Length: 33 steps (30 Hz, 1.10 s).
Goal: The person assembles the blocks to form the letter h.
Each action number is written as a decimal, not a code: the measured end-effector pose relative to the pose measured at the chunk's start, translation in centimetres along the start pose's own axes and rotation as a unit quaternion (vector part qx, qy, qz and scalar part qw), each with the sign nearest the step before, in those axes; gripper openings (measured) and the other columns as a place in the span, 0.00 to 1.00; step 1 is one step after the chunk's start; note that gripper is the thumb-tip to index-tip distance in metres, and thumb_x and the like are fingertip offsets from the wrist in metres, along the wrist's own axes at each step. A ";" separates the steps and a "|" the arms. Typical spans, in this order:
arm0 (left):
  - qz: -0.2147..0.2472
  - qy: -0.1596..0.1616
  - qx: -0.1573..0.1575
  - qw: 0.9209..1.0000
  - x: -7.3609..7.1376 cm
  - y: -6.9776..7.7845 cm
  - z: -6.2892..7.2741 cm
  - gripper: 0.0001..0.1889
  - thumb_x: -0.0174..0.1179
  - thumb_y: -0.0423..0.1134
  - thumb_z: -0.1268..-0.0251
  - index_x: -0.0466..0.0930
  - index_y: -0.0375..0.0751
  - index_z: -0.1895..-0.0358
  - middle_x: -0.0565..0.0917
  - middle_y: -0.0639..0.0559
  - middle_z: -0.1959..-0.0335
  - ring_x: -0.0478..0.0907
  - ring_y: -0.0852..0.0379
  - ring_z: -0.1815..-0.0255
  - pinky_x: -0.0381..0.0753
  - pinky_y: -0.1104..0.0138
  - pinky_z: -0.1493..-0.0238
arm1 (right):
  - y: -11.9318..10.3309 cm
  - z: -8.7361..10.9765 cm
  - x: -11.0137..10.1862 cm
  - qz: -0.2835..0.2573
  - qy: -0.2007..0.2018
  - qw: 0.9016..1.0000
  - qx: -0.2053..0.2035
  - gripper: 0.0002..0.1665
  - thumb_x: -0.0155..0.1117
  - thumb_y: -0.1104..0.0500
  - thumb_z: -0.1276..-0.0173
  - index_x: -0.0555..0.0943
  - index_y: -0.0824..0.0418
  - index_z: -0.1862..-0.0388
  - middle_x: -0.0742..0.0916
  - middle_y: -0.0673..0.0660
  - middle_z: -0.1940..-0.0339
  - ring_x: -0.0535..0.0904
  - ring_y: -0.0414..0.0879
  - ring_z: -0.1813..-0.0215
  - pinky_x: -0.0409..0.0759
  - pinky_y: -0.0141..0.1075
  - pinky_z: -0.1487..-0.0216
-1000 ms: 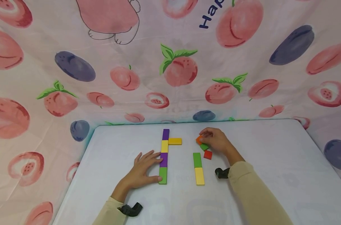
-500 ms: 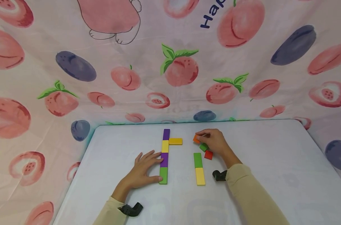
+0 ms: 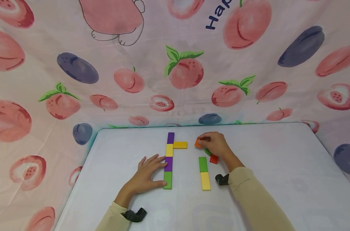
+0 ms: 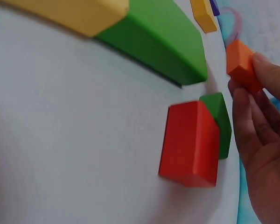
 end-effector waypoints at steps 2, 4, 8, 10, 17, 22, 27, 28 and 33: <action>-0.001 0.000 0.000 1.000 0.0 0.0 0.0 0.37 0.65 0.67 0.40 0.73 0.60 0.29 0.63 0.61 0.19 0.47 0.53 0.14 0.31 0.38 0.20 | -0.2 -0.1 0.2 0.008 0.002 1.000 -0.006 0.15 0.69 0.53 0.29 0.88 0.54 0.46 0.90 0.55 0.49 0.84 0.51 0.47 0.85 0.46 0.45; -0.002 0.000 0.000 1.000 0.0 0.0 0.0 0.37 0.65 0.67 0.40 0.73 0.60 0.29 0.63 0.61 0.19 0.47 0.53 0.14 0.31 0.39 0.20 | -0.4 -0.2 0.3 0.014 0.003 1.000 -0.009 0.14 0.70 0.53 0.29 0.89 0.53 0.47 0.91 0.54 0.51 0.83 0.51 0.47 0.84 0.49 0.43; -0.002 0.000 0.000 1.000 0.0 0.0 0.0 0.37 0.65 0.67 0.40 0.73 0.60 0.29 0.63 0.62 0.19 0.46 0.53 0.14 0.31 0.39 0.20 | -0.7 -0.4 0.6 0.031 -0.001 0.999 -0.007 0.14 0.70 0.51 0.29 0.89 0.52 0.48 0.91 0.54 0.51 0.82 0.52 0.46 0.82 0.51 0.41; -0.001 0.001 0.000 1.000 0.0 0.0 0.0 0.37 0.65 0.67 0.40 0.73 0.60 0.29 0.63 0.62 0.19 0.47 0.53 0.14 0.31 0.39 0.20 | -0.7 -0.5 0.8 0.038 -0.005 0.999 -0.002 0.14 0.70 0.50 0.29 0.89 0.52 0.48 0.91 0.54 0.51 0.82 0.52 0.46 0.81 0.51 0.41; -0.002 -0.002 -0.005 1.000 0.1 -0.1 -0.1 0.37 0.64 0.68 0.40 0.73 0.61 0.29 0.63 0.63 0.19 0.46 0.54 0.14 0.30 0.40 0.20 | -0.6 -0.9 1.5 0.049 -0.019 0.999 0.009 0.14 0.71 0.49 0.31 0.90 0.50 0.49 0.91 0.53 0.51 0.82 0.51 0.46 0.80 0.49 0.41; -0.003 -0.002 -0.007 1.000 0.1 -0.2 -0.1 0.37 0.65 0.68 0.41 0.73 0.61 0.28 0.62 0.63 0.19 0.46 0.54 0.14 0.30 0.41 0.20 | -0.7 -1.0 1.7 0.052 -0.022 0.998 0.011 0.15 0.72 0.49 0.31 0.90 0.51 0.49 0.91 0.52 0.51 0.81 0.50 0.48 0.80 0.46 0.44; -0.002 -0.003 -0.008 1.000 0.1 -0.2 -0.1 0.37 0.65 0.68 0.41 0.73 0.61 0.28 0.63 0.63 0.19 0.46 0.54 0.14 0.30 0.40 0.20 | -0.8 -1.0 2.0 0.065 -0.021 0.998 0.002 0.14 0.71 0.50 0.30 0.90 0.52 0.50 0.91 0.53 0.53 0.81 0.49 0.50 0.80 0.46 0.45; -0.002 -0.003 -0.008 1.000 0.1 -0.2 -0.1 0.37 0.65 0.68 0.41 0.73 0.61 0.29 0.63 0.63 0.19 0.46 0.54 0.14 0.30 0.40 0.20 | -0.8 -1.0 2.0 0.068 -0.022 0.997 -0.001 0.14 0.70 0.51 0.30 0.90 0.53 0.50 0.91 0.53 0.53 0.81 0.50 0.49 0.80 0.47 0.44; -0.001 -0.001 -0.007 1.000 0.1 -0.2 -0.1 0.37 0.65 0.68 0.41 0.73 0.61 0.29 0.63 0.63 0.19 0.46 0.54 0.14 0.31 0.40 0.20 | -0.7 -1.1 2.3 0.076 -0.027 0.997 -0.006 0.14 0.69 0.51 0.28 0.89 0.53 0.48 0.91 0.54 0.50 0.81 0.53 0.44 0.79 0.52 0.37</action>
Point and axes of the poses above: each hand's wrist, its own z-axis away from the middle knuckle, its own x-axis out of the palm, y = z × x, the point moved 7 cm from there along -z, towards the middle knuckle
